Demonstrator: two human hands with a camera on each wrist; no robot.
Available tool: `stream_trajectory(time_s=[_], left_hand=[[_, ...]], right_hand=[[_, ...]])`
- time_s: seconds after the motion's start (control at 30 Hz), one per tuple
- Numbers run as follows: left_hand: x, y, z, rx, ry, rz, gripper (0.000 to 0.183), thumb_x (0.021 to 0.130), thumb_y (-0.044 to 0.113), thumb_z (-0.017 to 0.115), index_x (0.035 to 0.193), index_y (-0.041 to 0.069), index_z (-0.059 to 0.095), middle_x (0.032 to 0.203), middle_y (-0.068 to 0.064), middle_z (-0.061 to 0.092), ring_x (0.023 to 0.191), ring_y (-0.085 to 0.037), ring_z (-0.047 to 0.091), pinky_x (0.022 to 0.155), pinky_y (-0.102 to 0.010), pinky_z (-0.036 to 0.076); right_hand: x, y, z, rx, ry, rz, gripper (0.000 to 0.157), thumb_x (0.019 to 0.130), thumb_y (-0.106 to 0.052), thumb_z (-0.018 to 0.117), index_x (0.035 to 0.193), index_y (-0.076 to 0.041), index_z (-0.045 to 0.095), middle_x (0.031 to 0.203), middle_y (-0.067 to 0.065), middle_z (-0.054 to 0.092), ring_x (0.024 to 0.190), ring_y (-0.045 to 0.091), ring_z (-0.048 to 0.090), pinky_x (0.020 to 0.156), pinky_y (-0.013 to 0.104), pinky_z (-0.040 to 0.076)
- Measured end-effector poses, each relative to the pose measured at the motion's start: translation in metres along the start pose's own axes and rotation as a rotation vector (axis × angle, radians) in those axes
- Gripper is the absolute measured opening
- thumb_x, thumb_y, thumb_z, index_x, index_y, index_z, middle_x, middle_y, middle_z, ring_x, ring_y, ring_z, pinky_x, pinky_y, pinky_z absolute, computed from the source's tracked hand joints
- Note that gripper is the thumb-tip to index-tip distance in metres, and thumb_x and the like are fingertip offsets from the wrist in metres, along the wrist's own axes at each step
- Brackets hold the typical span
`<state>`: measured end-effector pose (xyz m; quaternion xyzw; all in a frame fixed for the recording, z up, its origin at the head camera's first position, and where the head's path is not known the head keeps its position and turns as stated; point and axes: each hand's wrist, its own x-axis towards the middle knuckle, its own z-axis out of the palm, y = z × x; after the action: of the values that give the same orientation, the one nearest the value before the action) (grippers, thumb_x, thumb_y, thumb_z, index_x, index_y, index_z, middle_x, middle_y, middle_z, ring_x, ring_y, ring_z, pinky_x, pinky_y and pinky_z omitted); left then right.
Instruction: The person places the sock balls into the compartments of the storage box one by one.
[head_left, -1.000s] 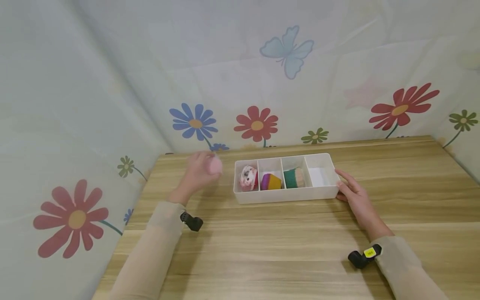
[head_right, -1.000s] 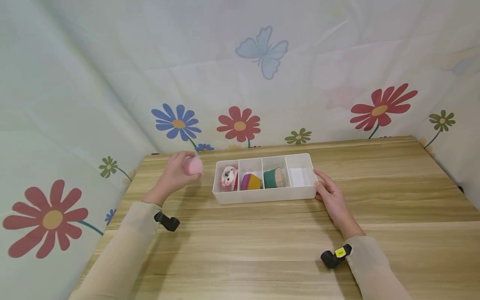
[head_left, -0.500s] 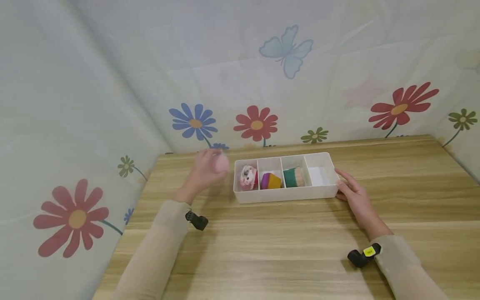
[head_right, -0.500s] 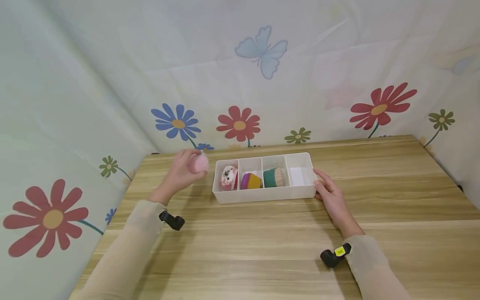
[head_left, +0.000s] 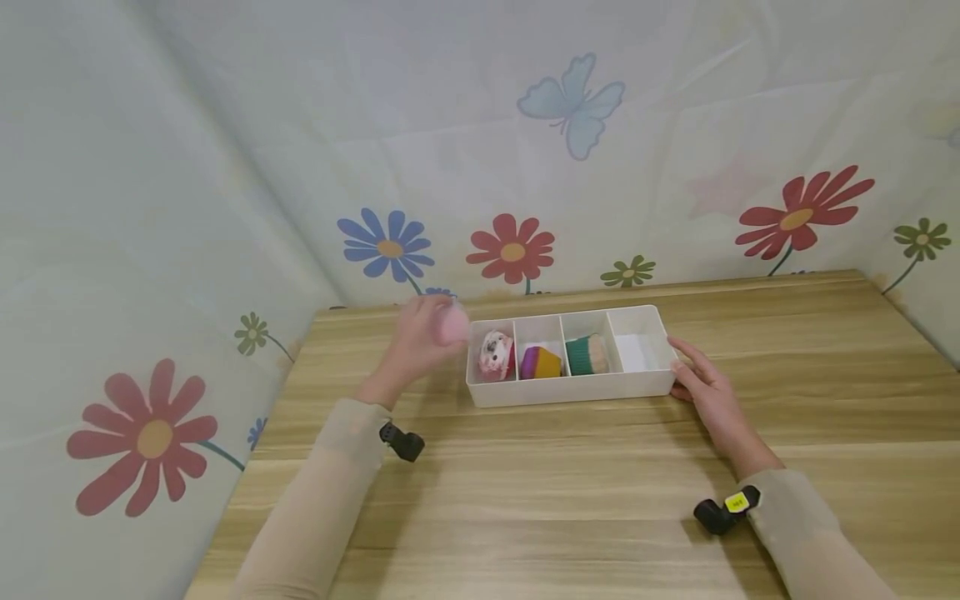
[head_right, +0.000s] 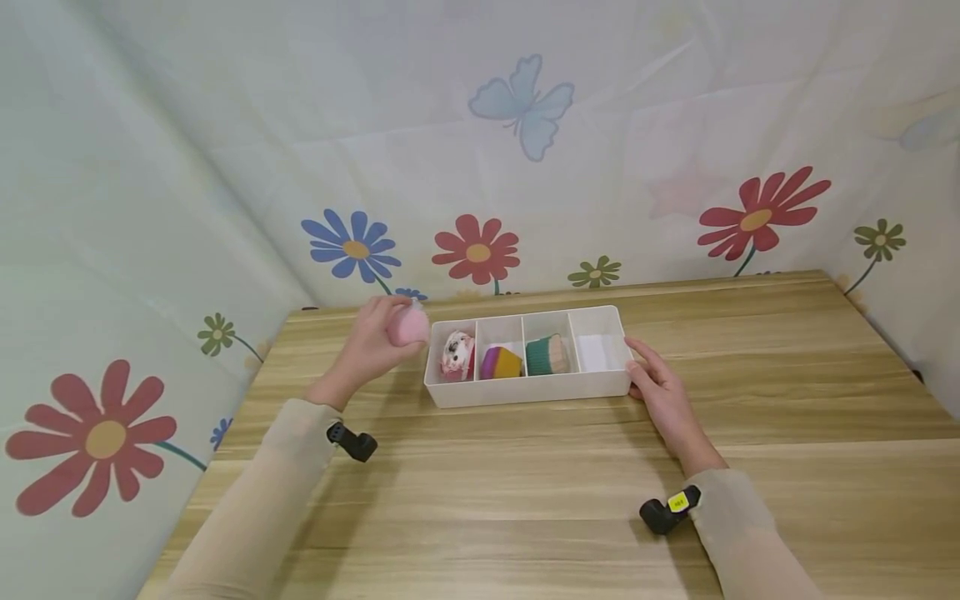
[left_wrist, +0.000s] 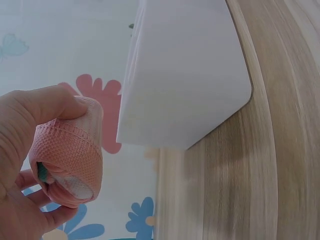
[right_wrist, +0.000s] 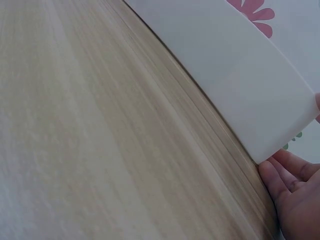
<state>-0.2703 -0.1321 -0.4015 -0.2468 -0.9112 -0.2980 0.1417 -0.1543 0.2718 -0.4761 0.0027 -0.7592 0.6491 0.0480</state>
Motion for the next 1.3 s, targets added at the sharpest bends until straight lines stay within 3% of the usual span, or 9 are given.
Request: stream_trajectory(time_s=[0.23,0.73,1.3], left_hand=[[0.003,0.007,0.005,-0.018,0.01,0.038,0.062,0.067,0.025,0.08,0.119,0.006,0.052,0.119,-0.014,0.048,0.11,-0.029,0.04,0.086,-0.049,0.04],[0.01,0.027,0.018,-0.029,-0.009,0.038,0.063,0.068,0.029,0.08,0.12,0.008,0.051,0.117,-0.011,0.049,0.105,-0.025,0.042,0.077,-0.044,0.047],[0.017,0.046,0.031,-0.066,-0.058,0.014,0.061,0.071,0.029,0.078,0.123,0.013,0.05,0.124,-0.007,0.046,0.111,-0.023,0.039,0.076,-0.042,0.05]], right_hand=[[0.0,0.0,0.0,0.009,-0.004,0.0,0.053,0.098,-0.035,0.042,0.146,-0.015,0.03,0.128,0.028,0.041,0.093,0.004,0.055,0.08,0.019,0.047],[-0.001,-0.002,-0.001,0.01,-0.001,0.005,0.054,0.098,-0.036,0.043,0.146,-0.016,0.03,0.127,0.027,0.042,0.093,0.003,0.055,0.08,0.017,0.047],[-0.001,-0.001,-0.001,-0.005,-0.005,-0.01,0.053,0.098,-0.035,0.042,0.146,-0.017,0.03,0.128,0.028,0.042,0.094,0.002,0.055,0.08,0.017,0.047]])
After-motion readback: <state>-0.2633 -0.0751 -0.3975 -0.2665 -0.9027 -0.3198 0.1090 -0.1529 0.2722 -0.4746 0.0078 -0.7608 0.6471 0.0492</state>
